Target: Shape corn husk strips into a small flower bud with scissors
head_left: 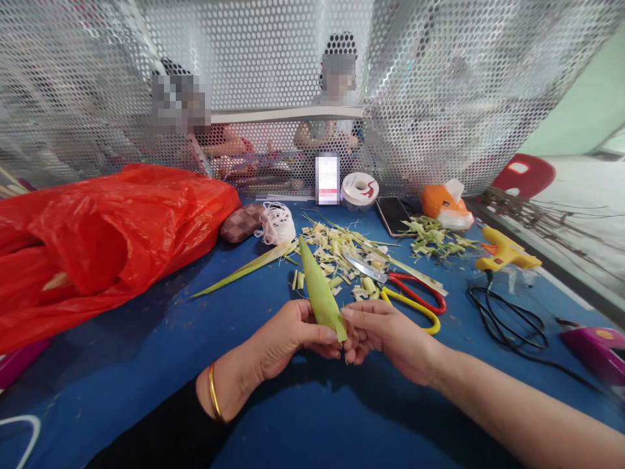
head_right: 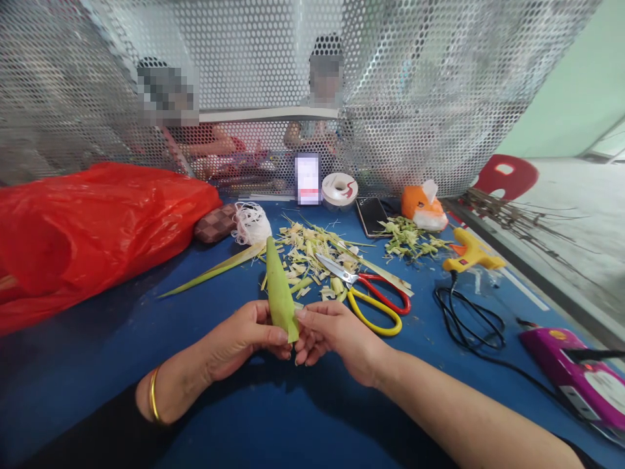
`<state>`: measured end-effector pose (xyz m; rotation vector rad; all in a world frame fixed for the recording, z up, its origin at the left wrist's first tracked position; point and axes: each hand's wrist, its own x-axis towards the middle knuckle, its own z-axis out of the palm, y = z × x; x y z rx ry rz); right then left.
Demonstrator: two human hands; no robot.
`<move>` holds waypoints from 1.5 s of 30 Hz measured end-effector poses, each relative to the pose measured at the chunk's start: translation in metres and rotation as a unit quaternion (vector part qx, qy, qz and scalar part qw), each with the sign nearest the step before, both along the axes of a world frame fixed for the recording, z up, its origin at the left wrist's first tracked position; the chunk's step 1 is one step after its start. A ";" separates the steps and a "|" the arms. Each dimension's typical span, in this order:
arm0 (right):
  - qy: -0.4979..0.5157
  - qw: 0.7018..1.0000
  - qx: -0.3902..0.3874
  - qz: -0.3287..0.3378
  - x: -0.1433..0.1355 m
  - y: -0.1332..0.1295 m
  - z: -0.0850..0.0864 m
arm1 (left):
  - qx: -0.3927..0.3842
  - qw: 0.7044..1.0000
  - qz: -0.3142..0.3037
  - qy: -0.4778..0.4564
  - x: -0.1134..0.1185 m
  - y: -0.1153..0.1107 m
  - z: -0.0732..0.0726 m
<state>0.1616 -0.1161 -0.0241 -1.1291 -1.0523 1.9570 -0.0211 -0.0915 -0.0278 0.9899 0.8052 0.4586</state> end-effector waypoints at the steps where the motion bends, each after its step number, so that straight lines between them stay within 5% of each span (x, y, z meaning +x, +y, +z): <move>1: 0.003 1.000 -0.004 0.005 0.001 0.000 0.000 | -0.003 1.000 0.005 -0.002 -0.001 0.000 -0.001; 29: -0.129 0.990 0.051 -0.024 -0.007 -0.001 -0.003 | -0.010 0.995 0.069 0.066 0.006 -0.006 0.000; 45: -0.037 0.999 0.007 0.000 0.002 0.000 -0.002 | 0.004 0.997 0.045 0.059 0.005 -0.006 0.004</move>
